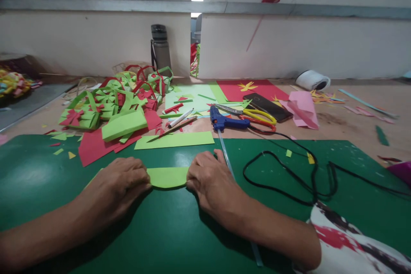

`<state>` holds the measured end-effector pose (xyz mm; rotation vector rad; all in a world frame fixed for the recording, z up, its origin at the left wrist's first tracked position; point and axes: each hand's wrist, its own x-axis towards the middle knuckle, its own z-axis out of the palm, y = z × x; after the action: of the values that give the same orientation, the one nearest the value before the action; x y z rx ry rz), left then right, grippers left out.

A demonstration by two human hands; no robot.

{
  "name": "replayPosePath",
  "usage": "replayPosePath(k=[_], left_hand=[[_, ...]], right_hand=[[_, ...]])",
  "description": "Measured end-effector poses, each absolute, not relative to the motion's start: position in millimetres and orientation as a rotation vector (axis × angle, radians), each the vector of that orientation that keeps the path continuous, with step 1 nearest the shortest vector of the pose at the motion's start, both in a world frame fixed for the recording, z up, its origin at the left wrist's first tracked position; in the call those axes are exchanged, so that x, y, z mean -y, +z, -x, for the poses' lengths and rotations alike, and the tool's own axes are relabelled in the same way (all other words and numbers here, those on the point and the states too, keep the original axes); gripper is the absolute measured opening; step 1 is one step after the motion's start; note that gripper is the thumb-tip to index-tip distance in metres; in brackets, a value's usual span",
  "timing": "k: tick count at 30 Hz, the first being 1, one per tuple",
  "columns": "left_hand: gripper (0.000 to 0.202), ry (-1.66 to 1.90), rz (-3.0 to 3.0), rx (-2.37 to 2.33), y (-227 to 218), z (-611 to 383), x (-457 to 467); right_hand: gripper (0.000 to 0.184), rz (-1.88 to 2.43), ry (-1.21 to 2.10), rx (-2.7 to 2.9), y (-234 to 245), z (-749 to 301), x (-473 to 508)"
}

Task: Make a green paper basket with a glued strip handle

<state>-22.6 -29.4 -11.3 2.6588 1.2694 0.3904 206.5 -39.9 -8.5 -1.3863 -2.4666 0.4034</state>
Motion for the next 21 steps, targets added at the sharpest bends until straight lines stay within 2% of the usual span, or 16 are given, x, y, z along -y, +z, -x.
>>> replayPosePath(k=[21], left_hand=[[0.019, 0.078, -2.553, -1.404, 2.5, 19.2, 8.8]], right_hand=[[0.023, 1.539, 0.281, 2.448, -9.7, -203.2, 32.9]])
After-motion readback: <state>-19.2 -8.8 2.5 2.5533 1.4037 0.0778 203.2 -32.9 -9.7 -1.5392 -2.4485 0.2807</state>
